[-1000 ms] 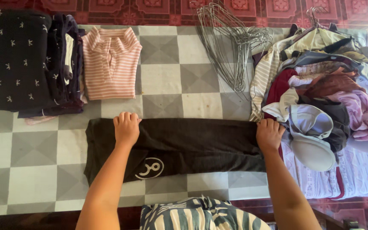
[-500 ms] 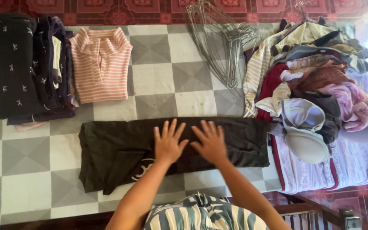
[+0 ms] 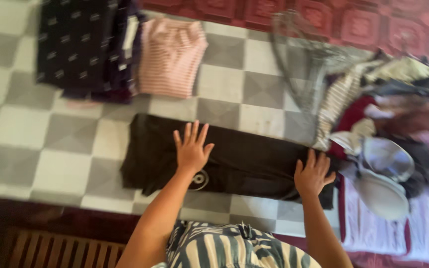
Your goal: The person sorts through a pile of clothes and wire hangers on a table, then spreads out and folds a dark t-shirt into a neat rectangle.
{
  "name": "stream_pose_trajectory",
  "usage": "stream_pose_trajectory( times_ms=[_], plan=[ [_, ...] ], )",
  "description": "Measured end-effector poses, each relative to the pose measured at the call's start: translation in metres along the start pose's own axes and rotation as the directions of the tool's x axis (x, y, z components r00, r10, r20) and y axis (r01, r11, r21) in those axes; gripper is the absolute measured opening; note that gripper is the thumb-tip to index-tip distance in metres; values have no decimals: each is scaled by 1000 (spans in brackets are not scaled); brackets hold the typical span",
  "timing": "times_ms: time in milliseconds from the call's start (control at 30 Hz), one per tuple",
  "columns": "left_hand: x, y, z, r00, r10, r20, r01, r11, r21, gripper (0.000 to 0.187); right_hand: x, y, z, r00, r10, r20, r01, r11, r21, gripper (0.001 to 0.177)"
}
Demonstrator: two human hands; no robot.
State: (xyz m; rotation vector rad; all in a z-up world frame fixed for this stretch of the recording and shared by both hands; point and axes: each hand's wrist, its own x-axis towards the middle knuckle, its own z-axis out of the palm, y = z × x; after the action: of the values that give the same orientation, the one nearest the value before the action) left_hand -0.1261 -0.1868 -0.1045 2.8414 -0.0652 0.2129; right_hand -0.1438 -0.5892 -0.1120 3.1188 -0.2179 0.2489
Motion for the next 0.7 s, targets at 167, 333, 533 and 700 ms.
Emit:
stream_pose_trajectory(
  times_ms=[167,333,533,700],
  plan=[
    [-46,-27,-59,931,-184,-316,102,960,-260,46,-9,-115,-26,955,-277,-106,296,872,389,48],
    [-105,-86,-85,865,-346,-363,253,926,-280,27,-26,-238,-36,704,-710,-18,498,477,724,45],
    [-150,-114,-62,893,-439,-103,361,833,-418,18,-36,-335,-40,454,-891,5,587,304,750,82],
    [-144,-97,-90,949,-315,13,312,930,-193,58,-38,-362,-12,497,-782,377,440,601,667,66]
  ],
)
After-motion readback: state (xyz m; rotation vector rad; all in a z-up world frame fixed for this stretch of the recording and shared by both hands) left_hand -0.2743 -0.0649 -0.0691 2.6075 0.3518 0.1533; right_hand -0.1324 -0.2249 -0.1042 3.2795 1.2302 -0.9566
